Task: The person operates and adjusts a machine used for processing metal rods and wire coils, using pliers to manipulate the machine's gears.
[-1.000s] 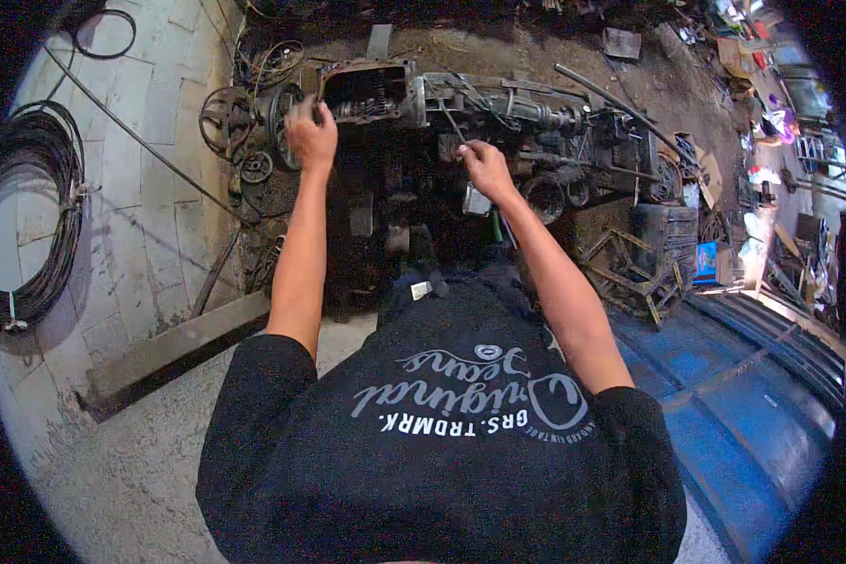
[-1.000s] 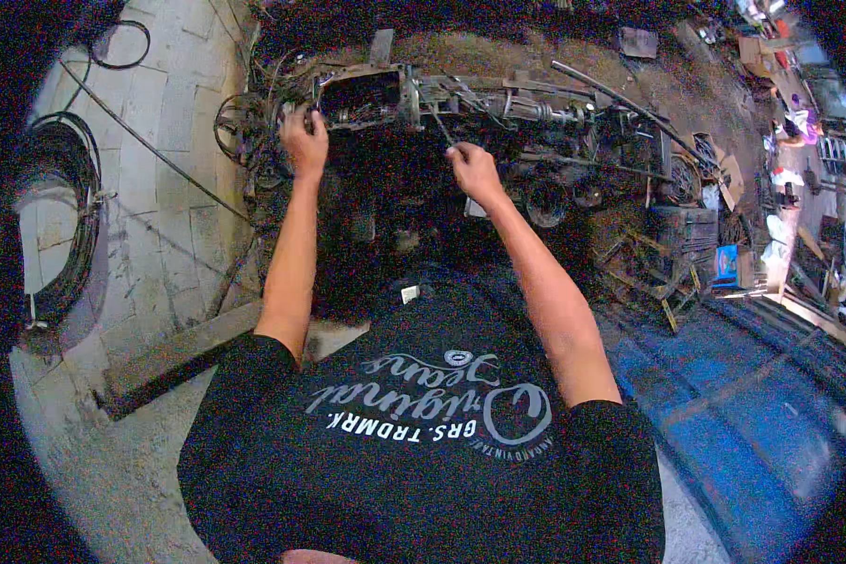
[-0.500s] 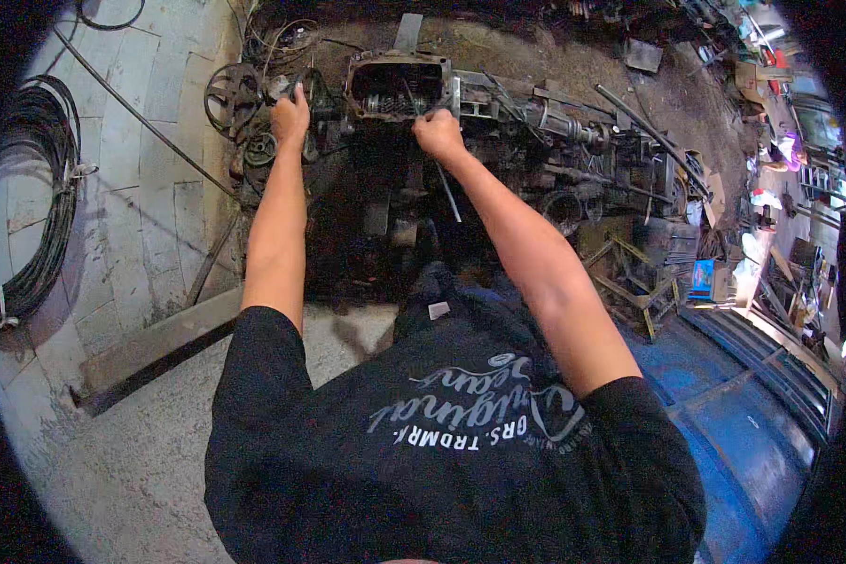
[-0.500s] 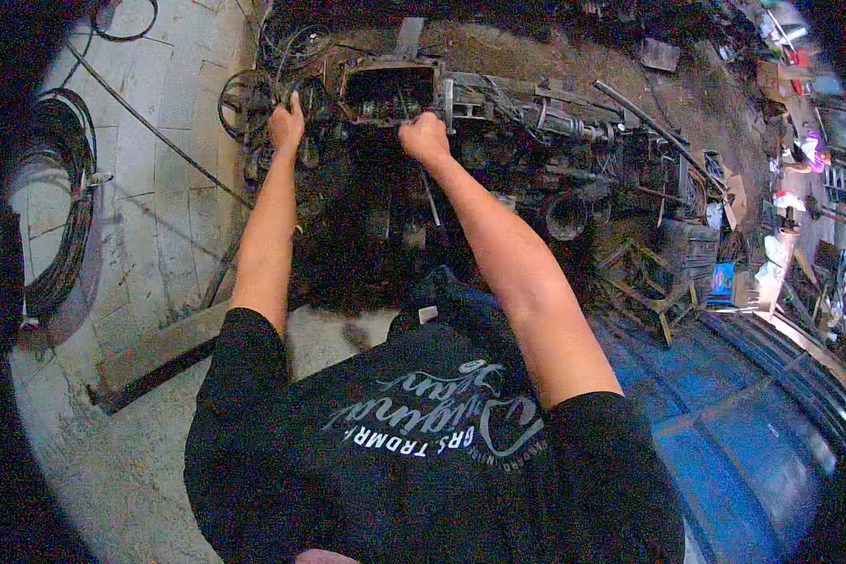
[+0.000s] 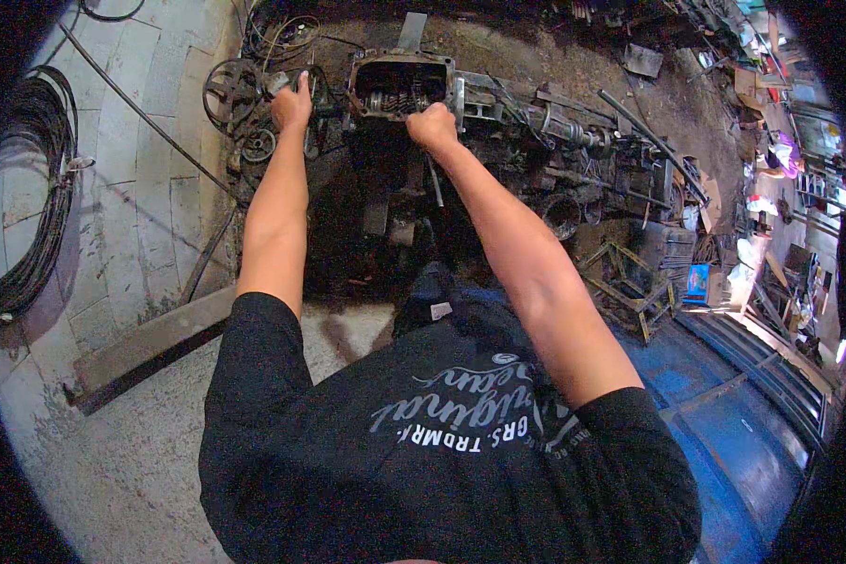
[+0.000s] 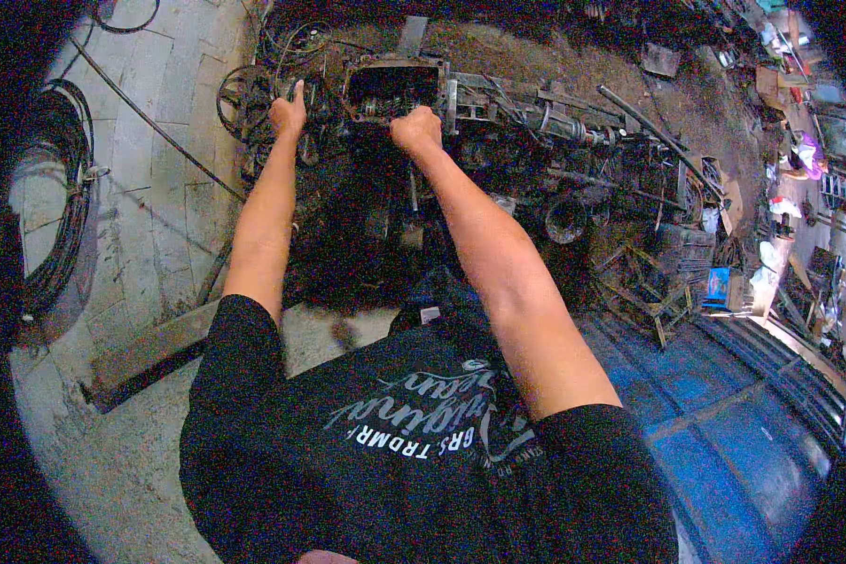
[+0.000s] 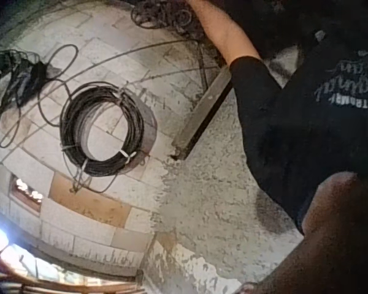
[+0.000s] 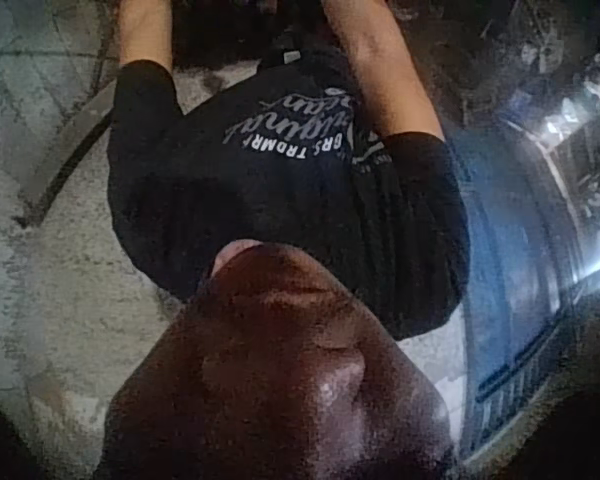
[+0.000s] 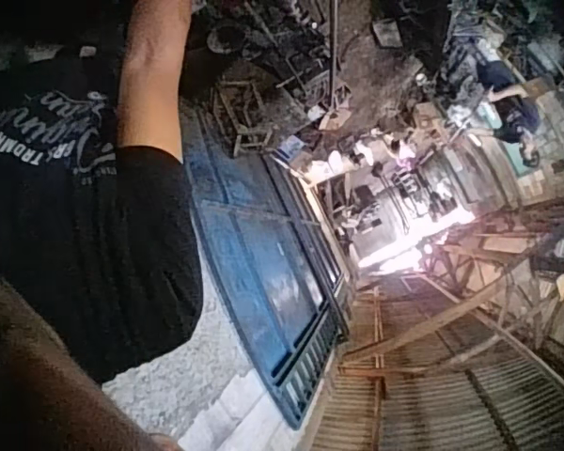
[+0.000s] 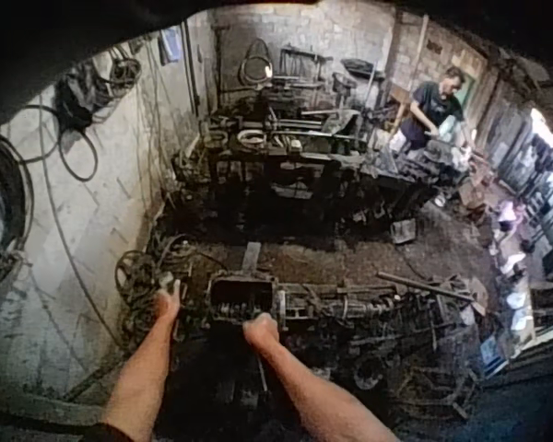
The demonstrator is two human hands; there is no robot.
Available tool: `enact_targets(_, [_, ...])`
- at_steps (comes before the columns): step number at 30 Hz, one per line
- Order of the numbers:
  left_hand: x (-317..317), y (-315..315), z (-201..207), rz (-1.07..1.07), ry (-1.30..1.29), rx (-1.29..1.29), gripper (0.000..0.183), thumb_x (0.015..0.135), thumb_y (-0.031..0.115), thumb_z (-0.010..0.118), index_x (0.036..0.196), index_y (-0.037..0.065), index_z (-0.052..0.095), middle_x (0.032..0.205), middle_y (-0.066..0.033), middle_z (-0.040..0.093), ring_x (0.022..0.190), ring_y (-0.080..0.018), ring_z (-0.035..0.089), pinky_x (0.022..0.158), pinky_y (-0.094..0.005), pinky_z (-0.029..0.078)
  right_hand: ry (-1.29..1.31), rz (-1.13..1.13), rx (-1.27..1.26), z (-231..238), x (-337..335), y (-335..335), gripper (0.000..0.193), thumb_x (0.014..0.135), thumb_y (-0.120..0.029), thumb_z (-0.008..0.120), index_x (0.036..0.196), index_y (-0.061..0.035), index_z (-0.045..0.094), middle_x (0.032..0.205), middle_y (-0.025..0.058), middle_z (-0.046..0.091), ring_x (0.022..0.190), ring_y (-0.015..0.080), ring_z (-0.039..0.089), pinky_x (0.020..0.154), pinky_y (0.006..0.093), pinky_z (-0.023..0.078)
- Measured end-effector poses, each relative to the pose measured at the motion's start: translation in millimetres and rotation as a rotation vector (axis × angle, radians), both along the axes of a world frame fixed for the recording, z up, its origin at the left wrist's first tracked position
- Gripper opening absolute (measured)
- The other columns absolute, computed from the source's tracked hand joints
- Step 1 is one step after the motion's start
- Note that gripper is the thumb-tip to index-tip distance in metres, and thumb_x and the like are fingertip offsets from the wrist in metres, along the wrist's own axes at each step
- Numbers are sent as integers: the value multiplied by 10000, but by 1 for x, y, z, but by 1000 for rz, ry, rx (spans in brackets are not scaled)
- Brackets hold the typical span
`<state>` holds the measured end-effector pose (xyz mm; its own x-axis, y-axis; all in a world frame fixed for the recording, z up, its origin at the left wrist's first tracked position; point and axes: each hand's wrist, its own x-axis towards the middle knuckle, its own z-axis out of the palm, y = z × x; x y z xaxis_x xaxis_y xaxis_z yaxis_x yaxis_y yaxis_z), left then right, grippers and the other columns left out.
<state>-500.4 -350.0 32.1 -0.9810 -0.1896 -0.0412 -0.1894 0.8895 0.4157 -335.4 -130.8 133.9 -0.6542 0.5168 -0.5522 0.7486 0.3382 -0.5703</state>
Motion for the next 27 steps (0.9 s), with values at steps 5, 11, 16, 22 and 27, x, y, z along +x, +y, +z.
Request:
enact_targets(5, [18, -12, -18, 37, 103, 38, 690, 880, 606, 472, 966, -45, 681, 920, -281, 656, 862, -416, 642, 764, -506, 497, -16, -77, 30, -7, 4, 3, 378, 724, -214, 632, 981, 62, 653, 1097, 274, 626, 1056, 394, 604, 924, 430, 476])
enact_targets(11, [46, -16, -30, 71, 406, 181, 668, 878, 609, 482, 905, -23, 697, 765, -221, 671, 675, -391, 647, 558, -502, 476, 18, 111, 128, -36, 18, 50, 364, 802, -297, 596, 894, 49, 665, 940, 266, 658, 955, 389, 638, 819, 434, 492])
enact_targets(16, [48, -18, -20, 111, 308, 150, 643, 870, 595, 503, 859, -22, 682, 800, -259, 655, 758, -421, 638, 628, -511, 484, 155, 559, 227, -13, 41, 100, 287, 830, -244, 582, 896, 21, 670, 928, 296, 637, 928, 440, 620, 833, 497, 495])
enact_targets(22, [31, -10, 1, 94, 50, 204, 665, 850, 615, 506, 945, -21, 678, 912, -263, 659, 889, -431, 629, 782, -503, 490, -178, 833, 542, 64, 1, 113, 342, 802, -222, 553, 1065, -27, 651, 1059, 224, 652, 972, 409, 635, 849, 485, 514])
enact_targets(27, [32, 8, 18, 223, -53, 201, 696, 837, 633, 501, 1118, 12, 642, 1125, -250, 619, 1052, -415, 584, 882, -504, 460, -218, 835, 523, 57, -26, 104, 368, 817, -239, 502, 1077, -14, 631, 1101, 239, 630, 1044, 408, 602, 902, 481, 483])
